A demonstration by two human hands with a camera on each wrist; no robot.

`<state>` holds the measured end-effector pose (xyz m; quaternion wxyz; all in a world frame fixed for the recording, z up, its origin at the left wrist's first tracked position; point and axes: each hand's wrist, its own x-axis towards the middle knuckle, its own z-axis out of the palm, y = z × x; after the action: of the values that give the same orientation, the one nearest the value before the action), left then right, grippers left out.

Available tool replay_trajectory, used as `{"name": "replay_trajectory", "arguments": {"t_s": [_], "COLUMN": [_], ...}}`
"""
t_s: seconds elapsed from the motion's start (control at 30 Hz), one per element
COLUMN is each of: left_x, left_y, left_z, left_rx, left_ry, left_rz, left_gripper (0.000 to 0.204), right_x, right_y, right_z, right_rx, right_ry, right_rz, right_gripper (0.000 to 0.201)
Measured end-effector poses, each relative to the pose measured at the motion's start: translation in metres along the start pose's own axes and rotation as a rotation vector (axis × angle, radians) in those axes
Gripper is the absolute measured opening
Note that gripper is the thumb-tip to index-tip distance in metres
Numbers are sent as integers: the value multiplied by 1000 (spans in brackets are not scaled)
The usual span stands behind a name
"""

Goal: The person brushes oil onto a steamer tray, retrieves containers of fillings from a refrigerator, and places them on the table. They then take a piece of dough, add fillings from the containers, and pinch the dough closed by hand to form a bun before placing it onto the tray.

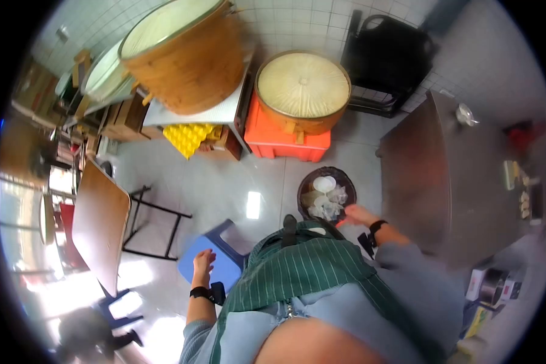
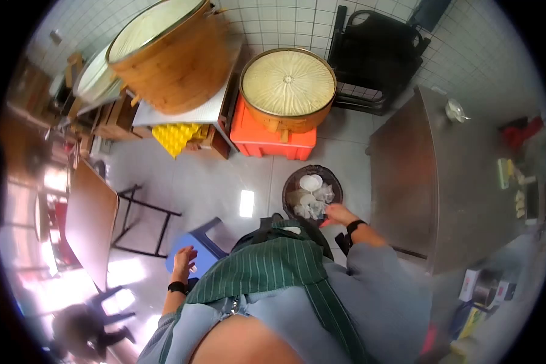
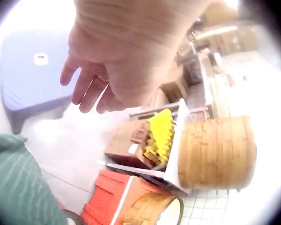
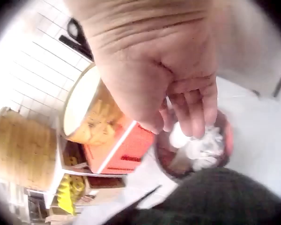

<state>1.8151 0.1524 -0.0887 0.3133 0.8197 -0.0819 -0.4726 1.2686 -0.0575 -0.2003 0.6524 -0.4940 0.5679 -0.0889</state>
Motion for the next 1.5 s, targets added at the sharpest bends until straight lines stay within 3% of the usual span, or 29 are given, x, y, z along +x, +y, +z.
{"name": "replay_trajectory", "arguments": {"t_s": [0.07, 0.1, 0.13, 0.17, 0.23, 0.3, 0.37, 0.5, 0.63, 0.73, 0.83, 1.0, 1.1, 1.17, 1.27, 1.37, 1.43, 1.5], "left_x": [48, 70, 78, 84, 119, 151, 187, 255, 340, 370, 379, 399, 387, 372, 352, 312, 286, 265], "left_y": [52, 76, 110, 145, 191, 232, 267, 331, 359, 382, 399, 417, 427, 434, 431, 433, 430, 408], "left_z": [13, 22, 37, 56, 93, 133, 175, 264, 340, 377, 396, 400, 396, 395, 385, 376, 364, 349], "left_rx": [14, 21, 51, 79, 99, 165, 172, 214, 267, 316, 289, 332, 250, 229, 206, 275, 252, 272], "left_ry": [-79, -133, -162, -191, -284, -424, -524, -576, -502, -425, -404, -430, -469, -434, -409, -330, -388, -563], "left_rz": [70, 111, 120, 136, 146, 159, 143, 104, 164, 76, 16, -76, 4, 41, 110, 307, 250, 248], "left_gripper": [35, 37, 37, 36, 36, 42, 41, 41, 60, 80, 79, 57, 53, 47, 38, 40, 43, 55], "right_x": [54, 79, 72, 74, 93, 117, 135, 177, 220, 254, 284, 314, 322, 323, 307, 271, 233, 188], "right_y": [-44, -57, -110, -138, -178, -197, -212, -201, -229, -253, -257, -266, -238, -235, -241, -252, -240, -209], "right_z": [-5, 1, -2, 5, 7, -1, -4, -19, -21, -22, -20, -24, -31, -32, -34, -39, -26, -6], "right_rx": [-44, -179, -325, -324, -46, -80, 77, 390, 415, 499, 564, 720, 854, 907, 1016, 999, 1064, 1132], "right_ry": [62, 318, 271, 284, 355, 350, 444, 493, 590, 657, 705, 809, 842, 778, 822, 827, 850, 880], "right_rz": [-24, -117, -32, -23, 22, 39, 140, 246, 445, 525, 594, 667, 678, 578, 506, 333, 275, 223], "right_gripper": [25, 23, 25, 25, 37, 45, 44, 65, 73, 75, 69, 53, 45, 39, 34, 32, 34, 38]}}
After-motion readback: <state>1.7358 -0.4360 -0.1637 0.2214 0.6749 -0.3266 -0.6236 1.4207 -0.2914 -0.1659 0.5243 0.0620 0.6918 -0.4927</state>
